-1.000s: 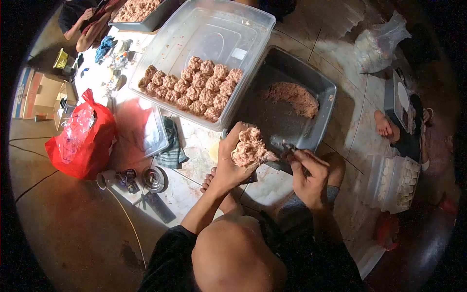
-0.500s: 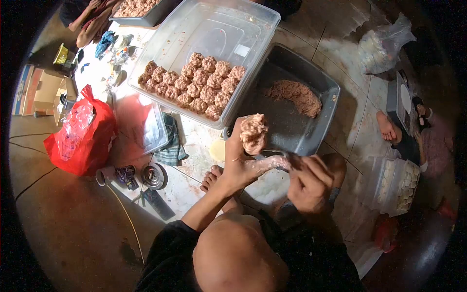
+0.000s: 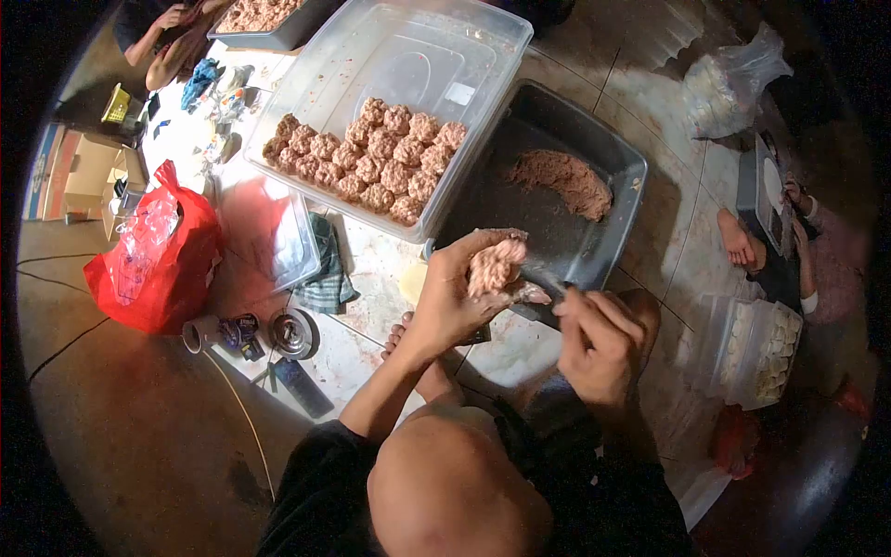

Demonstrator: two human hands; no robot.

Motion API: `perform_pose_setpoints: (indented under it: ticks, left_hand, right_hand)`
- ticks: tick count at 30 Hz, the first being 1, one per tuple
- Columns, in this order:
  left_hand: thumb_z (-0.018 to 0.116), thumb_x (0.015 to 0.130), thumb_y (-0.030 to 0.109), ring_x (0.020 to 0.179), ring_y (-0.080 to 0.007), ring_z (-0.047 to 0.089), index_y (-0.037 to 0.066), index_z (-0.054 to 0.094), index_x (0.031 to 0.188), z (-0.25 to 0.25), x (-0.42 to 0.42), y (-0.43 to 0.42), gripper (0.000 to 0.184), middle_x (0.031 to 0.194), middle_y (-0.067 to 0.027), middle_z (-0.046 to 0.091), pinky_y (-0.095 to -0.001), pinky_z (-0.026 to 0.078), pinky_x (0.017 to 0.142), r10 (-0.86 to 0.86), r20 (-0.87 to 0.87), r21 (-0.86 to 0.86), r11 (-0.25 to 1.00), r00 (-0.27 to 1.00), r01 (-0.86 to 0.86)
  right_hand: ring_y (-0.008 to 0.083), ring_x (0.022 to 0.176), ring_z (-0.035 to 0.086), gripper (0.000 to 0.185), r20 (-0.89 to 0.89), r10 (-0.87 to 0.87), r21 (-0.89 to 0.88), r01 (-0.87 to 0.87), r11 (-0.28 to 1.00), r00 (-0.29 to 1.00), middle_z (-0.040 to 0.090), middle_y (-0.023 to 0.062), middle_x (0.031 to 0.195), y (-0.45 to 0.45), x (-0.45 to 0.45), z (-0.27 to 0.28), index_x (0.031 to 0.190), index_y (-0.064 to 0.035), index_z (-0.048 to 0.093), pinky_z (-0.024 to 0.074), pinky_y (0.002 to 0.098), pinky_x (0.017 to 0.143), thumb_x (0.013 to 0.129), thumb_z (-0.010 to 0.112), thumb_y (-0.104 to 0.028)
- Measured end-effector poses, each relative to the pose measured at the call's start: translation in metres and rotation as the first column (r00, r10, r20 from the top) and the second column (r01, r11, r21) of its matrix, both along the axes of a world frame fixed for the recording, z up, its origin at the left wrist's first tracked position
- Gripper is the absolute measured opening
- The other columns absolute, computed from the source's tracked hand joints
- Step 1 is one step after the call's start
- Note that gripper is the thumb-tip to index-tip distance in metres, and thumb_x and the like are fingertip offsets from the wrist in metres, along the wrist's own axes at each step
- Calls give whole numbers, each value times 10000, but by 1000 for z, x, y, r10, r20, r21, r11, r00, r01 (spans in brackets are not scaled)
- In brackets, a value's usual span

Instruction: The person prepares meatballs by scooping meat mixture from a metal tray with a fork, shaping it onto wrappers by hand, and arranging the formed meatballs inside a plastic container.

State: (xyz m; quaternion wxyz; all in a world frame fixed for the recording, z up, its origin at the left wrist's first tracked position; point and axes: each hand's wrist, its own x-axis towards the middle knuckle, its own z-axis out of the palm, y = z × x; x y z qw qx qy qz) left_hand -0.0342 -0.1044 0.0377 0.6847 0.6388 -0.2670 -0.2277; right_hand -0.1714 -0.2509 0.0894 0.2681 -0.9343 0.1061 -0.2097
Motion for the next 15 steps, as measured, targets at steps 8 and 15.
perform_pose_setpoints:
  ticks: [8,15]
  left_hand:
    - [967,720,125,996,-94,594,11,629,1263,-8,13,0,649,1138,-23,638,-243,479,900,-128,-138,-278,957,982,86]
    - [938,747,50,941,-67,545,15,599,1246,0,7,-4,604,1049,3,598,-219,448,846,-119,-97,-102,989,988,109]
  right_hand:
    - [267,724,710,97,-38,-79,407,88,909,996,732,158,834,-1,-24,-7,1005,89,713,534,340,645,936,655,53]
    - [227,701,695,89,-106,-119,448,154,881,987,711,166,798,3,-19,-1,934,46,697,518,318,648,984,640,-1]
